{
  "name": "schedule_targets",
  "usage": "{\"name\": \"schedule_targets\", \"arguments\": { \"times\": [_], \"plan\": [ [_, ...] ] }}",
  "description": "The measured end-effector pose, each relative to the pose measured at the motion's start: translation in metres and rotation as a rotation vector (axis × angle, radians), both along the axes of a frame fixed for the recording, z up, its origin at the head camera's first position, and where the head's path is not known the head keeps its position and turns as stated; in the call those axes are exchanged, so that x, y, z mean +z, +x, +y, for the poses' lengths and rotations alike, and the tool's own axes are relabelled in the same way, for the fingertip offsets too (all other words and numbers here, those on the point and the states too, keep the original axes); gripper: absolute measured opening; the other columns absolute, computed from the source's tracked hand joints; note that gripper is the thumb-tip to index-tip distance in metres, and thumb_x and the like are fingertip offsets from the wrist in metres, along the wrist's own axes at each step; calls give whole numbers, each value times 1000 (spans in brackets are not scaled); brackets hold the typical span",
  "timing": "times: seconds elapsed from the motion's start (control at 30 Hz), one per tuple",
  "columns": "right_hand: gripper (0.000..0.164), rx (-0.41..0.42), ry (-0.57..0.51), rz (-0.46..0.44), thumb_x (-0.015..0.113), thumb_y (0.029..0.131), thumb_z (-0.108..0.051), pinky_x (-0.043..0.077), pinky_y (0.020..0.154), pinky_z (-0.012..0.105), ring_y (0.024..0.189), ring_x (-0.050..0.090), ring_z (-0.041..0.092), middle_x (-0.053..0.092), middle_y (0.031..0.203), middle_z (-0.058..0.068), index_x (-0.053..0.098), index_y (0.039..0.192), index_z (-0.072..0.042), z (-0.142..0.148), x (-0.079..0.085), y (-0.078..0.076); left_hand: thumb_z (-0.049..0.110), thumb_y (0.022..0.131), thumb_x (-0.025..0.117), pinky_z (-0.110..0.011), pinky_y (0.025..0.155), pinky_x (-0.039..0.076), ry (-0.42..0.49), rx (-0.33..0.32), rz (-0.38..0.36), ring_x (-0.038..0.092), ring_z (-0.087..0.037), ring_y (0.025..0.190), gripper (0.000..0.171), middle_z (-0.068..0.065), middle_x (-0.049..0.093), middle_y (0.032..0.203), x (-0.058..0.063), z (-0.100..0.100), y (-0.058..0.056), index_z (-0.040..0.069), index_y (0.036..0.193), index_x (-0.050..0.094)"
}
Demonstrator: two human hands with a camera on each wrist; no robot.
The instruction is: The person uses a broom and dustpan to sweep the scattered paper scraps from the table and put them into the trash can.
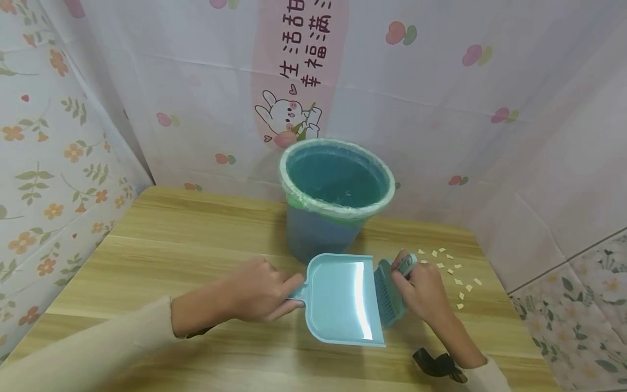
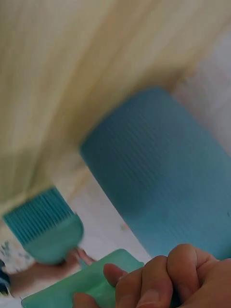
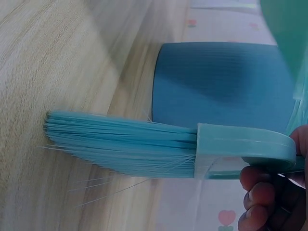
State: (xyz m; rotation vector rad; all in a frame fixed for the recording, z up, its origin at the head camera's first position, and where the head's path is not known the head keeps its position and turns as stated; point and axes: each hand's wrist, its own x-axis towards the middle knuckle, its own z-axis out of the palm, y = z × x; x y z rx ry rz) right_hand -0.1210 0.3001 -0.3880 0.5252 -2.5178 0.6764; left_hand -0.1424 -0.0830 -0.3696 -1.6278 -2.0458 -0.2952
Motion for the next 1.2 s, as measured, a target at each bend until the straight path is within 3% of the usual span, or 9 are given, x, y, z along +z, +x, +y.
{"name": "schedule_targets", "arguments": {
  "times": [0.17, 0.33, 0.5, 0.83, 1.07, 1.2],
  "plan": [
    [11, -12, -5, -7, 60, 90, -3, 30, 45, 27, 51, 36, 0, 50, 61, -15, 65, 88, -12, -3, 1, 1, 35, 103, 76, -20, 47, 20, -89, 7, -65, 27, -3, 51, 33, 11, 35, 65, -21, 1, -6, 11, 98, 54],
    [13, -19, -9, -19, 60, 90, -1, 29, 46, 27, 51, 31, -2, 45, 59, -18, 66, 88, -12, -4, 0, 2, 33, 106, 72, -18, 48, 21, -159, 3, -156, 28, -2, 53, 29, 11, 34, 67, -37, 4, -12, 11, 98, 55],
    [13, -20, -13, -24, 59, 90, -1, 27, 46, 26, 51, 26, -3, 41, 57, -19, 67, 88, -11, -3, 1, 2, 34, 107, 69, -20, 48, 18, -192, 15, -134, 24, -3, 53, 29, 11, 31, 66, -50, 7, -21, 11, 98, 56],
    [14, -5, -9, -11, 59, 91, -1, 27, 46, 26, 51, 26, -3, 44, 60, -19, 67, 88, -12, -3, 0, 1, 36, 109, 66, -21, 47, 19, -255, 36, -184, 25, -3, 52, 29, 12, 29, 66, -64, 10, -32, 11, 97, 57],
    [13, 6, -5, -3, 61, 90, -1, 29, 47, 27, 52, 32, -2, 46, 62, -18, 66, 89, -13, -3, 2, 1, 38, 110, 64, -24, 47, 28, -296, 68, -205, 33, -4, 52, 30, 11, 34, 65, -72, 12, -39, 12, 96, 58],
    [12, -7, -6, -46, 61, 93, -3, 29, 45, 26, 51, 29, -3, 45, 60, -19, 69, 92, -12, 0, 5, 4, 38, 110, 65, -25, 47, 33, -315, 79, -220, 37, -4, 53, 30, 10, 39, 65, -71, 14, -42, 11, 97, 60]
  ]
}}
